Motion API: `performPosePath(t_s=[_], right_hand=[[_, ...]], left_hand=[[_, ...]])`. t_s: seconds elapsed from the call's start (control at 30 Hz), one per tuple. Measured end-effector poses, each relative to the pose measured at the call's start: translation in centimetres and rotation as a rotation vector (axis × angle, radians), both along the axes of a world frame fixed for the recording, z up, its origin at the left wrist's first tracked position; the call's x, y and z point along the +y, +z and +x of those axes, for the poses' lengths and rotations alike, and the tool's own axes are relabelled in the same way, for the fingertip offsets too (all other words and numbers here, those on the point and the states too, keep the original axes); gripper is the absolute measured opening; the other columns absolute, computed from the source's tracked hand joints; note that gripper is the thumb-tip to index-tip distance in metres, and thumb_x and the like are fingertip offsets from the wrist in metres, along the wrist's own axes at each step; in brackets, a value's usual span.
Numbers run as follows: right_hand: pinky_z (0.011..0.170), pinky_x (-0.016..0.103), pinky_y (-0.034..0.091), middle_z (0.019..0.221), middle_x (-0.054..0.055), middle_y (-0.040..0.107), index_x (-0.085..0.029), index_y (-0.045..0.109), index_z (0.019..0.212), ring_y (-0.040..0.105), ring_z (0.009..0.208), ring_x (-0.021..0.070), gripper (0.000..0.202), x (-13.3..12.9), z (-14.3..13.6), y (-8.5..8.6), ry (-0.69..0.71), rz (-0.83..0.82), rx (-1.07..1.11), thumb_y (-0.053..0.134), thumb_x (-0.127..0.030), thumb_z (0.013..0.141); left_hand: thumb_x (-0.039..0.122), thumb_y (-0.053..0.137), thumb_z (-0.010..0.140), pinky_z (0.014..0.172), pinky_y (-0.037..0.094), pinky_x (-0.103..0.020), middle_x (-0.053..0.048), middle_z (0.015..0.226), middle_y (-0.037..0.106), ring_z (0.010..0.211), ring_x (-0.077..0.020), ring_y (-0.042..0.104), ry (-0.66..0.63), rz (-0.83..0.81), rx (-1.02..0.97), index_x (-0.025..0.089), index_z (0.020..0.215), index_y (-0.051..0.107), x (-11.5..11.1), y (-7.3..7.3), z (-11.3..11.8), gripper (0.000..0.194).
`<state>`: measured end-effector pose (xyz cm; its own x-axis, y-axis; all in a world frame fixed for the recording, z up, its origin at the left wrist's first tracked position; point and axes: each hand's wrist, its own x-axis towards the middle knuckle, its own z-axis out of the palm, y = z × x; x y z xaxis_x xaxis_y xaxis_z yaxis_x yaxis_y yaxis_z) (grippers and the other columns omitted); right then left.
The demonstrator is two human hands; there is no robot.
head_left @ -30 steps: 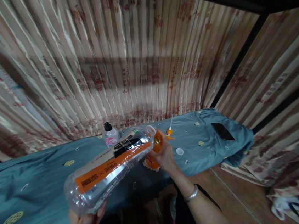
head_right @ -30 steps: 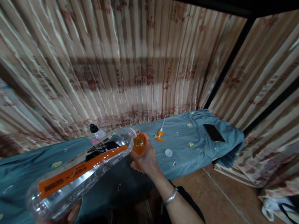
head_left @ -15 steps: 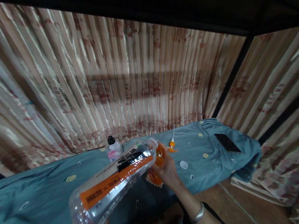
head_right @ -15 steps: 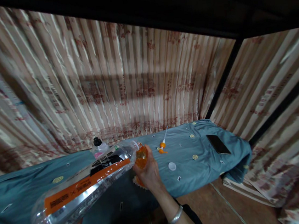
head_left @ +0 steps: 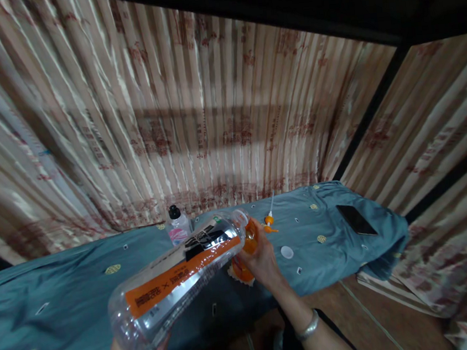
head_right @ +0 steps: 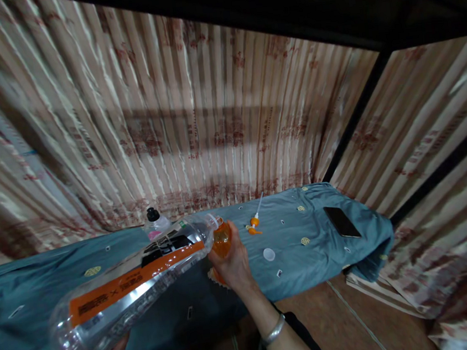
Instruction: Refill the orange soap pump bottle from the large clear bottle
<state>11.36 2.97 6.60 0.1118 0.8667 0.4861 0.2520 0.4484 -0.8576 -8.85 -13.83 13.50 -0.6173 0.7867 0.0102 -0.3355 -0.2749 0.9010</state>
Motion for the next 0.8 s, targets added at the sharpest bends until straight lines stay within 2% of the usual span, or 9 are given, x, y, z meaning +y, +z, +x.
performPosePath(t_s=[0.1, 0.23, 0.33, 0.43, 0.53, 0.63, 0.8], right_hand=[[0.112, 0.058, 0.064, 0.142, 0.016, 0.078, -0.023, 0.058, 0.153, 0.077, 0.129, 0.0387, 0.081, -0.03, 0.02, 0.04, 0.008, -0.003, 0.0, 0.086, -0.039, 0.079], [0.113, 0.059, 0.062, 0.138, 0.015, 0.079, -0.023, 0.059, 0.152, 0.076, 0.131, 0.0395, 0.079, -0.12, 0.08, 0.16, 0.007, 0.003, -0.007, 0.085, -0.039, 0.079], [0.115, 0.059, 0.061, 0.135, 0.015, 0.08, -0.023, 0.06, 0.152, 0.075, 0.133, 0.0396, 0.08, -0.09, 0.18, 0.17, 0.005, 0.01, -0.014, 0.086, -0.039, 0.079], [0.116, 0.06, 0.061, 0.141, 0.016, 0.078, -0.023, 0.059, 0.153, 0.074, 0.135, 0.0401, 0.082, 0.07, 0.3, -0.03, 0.001, 0.013, -0.016, 0.088, -0.04, 0.078], [0.116, 0.061, 0.06, 0.147, 0.018, 0.075, -0.023, 0.057, 0.154, 0.073, 0.136, 0.0404, 0.085, 0.24, 0.41, -0.3, 0.004, 0.012, -0.016, 0.089, -0.041, 0.078], [0.116, 0.061, 0.06, 0.147, 0.018, 0.075, -0.022, 0.057, 0.155, 0.074, 0.135, 0.0402, 0.085, 0.29, 0.46, -0.39, 0.009, 0.02, -0.014, 0.09, -0.04, 0.078], [0.111, 0.055, 0.064, 0.141, 0.015, 0.078, -0.023, 0.058, 0.154, 0.077, 0.128, 0.0374, 0.084, 0.12, 0.38, -0.09, 0.007, 0.019, -0.009, 0.091, -0.039, 0.078]], left_hand=[[0.065, 0.107, 0.035, 0.04, 0.038, -0.02, -0.003, 0.093, 0.082, 0.049, -0.0066, 0.043, -0.01, -0.029, -0.001, 0.028, 0.111, 0.082, -0.02, 0.08, -0.05, 0.088], [0.063, 0.104, 0.043, 0.038, 0.033, -0.022, -0.005, 0.088, 0.079, 0.046, -0.0082, 0.043, -0.008, 0.023, 0.037, 0.027, 0.111, 0.081, 0.05, 0.32, 0.06, 0.081], [0.062, 0.105, 0.041, 0.038, 0.033, -0.022, -0.006, 0.094, 0.082, 0.045, -0.0086, 0.043, -0.023, 0.032, 0.034, 0.028, 0.117, 0.079, 0.26, 0.47, 0.0, 0.088], [0.066, 0.105, 0.037, 0.037, 0.034, -0.022, -0.004, 0.091, 0.081, 0.044, -0.0077, 0.042, -0.034, 0.017, 0.034, 0.029, 0.116, 0.077, 0.39, 0.52, -0.13, 0.092], [0.064, 0.106, 0.037, 0.039, 0.037, -0.023, -0.002, 0.084, 0.078, 0.045, -0.0073, 0.041, -0.039, 0.015, 0.024, 0.028, 0.111, 0.079, 0.27, 0.38, -0.2, 0.087], [0.063, 0.105, 0.046, 0.04, 0.037, -0.023, -0.001, 0.077, 0.075, 0.047, -0.009, 0.042, -0.051, 0.053, 0.026, 0.028, 0.111, 0.082, 0.03, 0.04, -0.19, 0.077], [0.067, 0.104, 0.046, 0.038, 0.032, -0.022, -0.002, 0.089, 0.079, 0.048, -0.0077, 0.04, -0.031, 0.036, 0.043, 0.031, 0.114, 0.082, 0.05, -0.38, -0.02, 0.08]])
